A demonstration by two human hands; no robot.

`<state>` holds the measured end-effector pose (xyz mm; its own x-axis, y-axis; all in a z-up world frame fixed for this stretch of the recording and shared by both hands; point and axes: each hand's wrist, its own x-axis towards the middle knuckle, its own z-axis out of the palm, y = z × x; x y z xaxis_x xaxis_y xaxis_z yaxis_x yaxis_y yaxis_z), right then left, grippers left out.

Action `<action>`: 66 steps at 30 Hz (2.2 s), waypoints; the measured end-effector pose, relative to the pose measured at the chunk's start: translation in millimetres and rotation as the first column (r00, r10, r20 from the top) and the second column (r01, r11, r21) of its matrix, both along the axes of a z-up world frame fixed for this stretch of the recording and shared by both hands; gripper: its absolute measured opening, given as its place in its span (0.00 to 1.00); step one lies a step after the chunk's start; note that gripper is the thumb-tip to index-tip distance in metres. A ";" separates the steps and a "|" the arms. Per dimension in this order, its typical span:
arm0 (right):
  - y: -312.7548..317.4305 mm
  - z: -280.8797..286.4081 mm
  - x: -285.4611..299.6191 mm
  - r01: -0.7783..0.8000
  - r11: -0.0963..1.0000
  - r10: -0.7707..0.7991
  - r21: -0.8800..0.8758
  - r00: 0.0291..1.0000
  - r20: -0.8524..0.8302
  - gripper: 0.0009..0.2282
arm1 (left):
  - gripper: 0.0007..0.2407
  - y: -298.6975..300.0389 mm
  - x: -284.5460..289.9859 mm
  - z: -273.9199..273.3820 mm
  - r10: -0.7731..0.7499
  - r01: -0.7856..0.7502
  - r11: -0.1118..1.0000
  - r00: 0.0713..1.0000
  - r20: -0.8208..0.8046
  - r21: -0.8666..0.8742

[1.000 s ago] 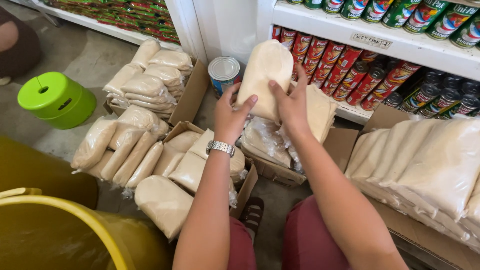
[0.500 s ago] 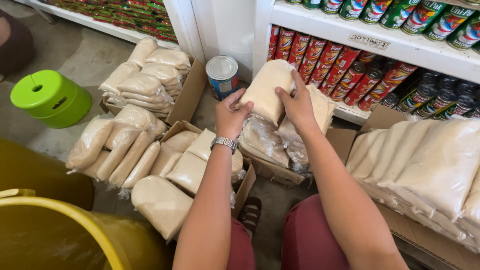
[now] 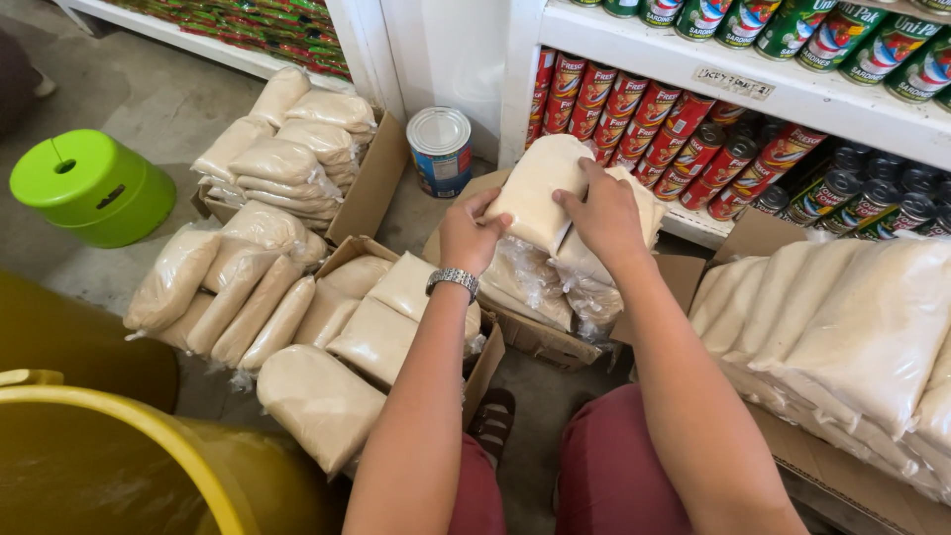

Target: Organizing and stocking bags of products onto shelves in a grocery store.

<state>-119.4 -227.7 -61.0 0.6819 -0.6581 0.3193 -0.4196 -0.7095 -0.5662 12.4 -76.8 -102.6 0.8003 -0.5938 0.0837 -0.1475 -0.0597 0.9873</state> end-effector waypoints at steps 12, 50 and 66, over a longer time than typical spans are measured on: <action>-7.7 16.1 -22.4 0.192 0.981 -0.194 -0.038 0.980 -0.049 0.23 | 0.20 -5.6 8.8 -28.6 0.038 -0.082 0.992 0.917 0.397 0.095; 26.7 11.3 -4.5 -0.028 0.874 0.078 -0.484 0.993 0.085 0.13 | 0.22 -11.2 -5.1 -27.2 0.011 -0.073 0.990 0.886 0.464 0.117; 28.0 15.5 19.7 -0.119 0.924 0.089 -0.363 0.991 -0.098 0.08 | 0.17 2.8 11.7 -12.5 -0.055 0.040 0.998 0.911 0.409 0.044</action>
